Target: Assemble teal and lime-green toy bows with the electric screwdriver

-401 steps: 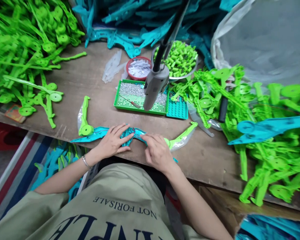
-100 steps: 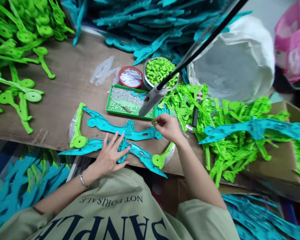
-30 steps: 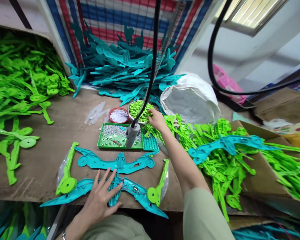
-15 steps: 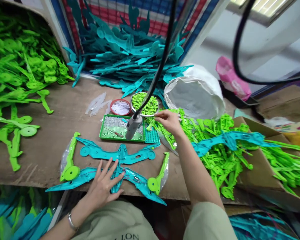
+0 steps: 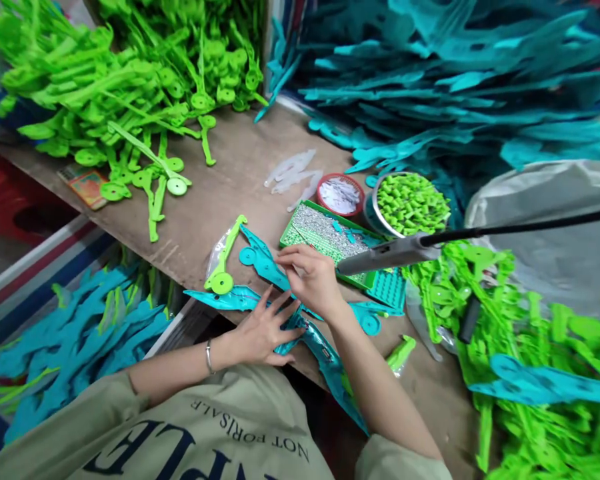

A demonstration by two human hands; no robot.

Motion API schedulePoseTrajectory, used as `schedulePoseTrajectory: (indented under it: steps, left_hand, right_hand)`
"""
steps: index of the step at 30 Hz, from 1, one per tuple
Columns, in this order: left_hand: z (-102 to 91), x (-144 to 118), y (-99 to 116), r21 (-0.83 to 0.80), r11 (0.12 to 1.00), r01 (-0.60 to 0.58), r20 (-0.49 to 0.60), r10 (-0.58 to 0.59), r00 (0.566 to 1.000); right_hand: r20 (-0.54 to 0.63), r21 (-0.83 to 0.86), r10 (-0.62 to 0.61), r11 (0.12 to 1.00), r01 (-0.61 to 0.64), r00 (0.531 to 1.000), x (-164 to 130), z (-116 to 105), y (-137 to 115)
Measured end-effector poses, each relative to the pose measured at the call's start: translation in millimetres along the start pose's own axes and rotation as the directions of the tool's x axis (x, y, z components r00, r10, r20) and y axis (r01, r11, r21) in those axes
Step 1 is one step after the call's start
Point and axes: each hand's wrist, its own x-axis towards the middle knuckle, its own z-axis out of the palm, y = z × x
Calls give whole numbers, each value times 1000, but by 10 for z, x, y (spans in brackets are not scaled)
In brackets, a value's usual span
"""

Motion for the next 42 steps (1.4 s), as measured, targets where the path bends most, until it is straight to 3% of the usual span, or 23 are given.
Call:
schedulePoseTrajectory:
  steps: [4, 8, 20, 30, 35, 39, 42]
  left_hand:
    - [-14, 15, 13, 22, 1000, -8, -3, 8, 1000]
    - [-5, 19, 19, 33, 999, -8, -8, 8, 1000]
    - [43, 44, 13, 42, 999, -16, -21, 17, 1000]
    - [-50, 61, 21, 18, 1000, -14, 24, 14, 1000]
    - [-63, 64, -1, 9, 1000, -8, 64, 7, 998]
    - [-62, 50, -38, -20, 1000, -7, 96, 9, 995]
    - [-78, 52, -70, -32, 999, 1, 110, 2, 994]
  right_hand:
    - [-14, 9, 29, 1000, -28, 999, 255, 375, 169]
    - [67, 23, 59, 998, -61, 996, 340, 537, 287]
    - [252, -46, 10, 999, 2, 968, 484, 617, 341]
    - [229, -24, 32, 999, -27, 973, 477, 595, 407]
    - [202, -68, -8, 997, 23, 979, 425, 660, 425]
    - [201, -20, -38, 999, 42, 979, 293, 495, 349]
    - [223, -44, -25, 998, 36, 974, 94, 75, 242]
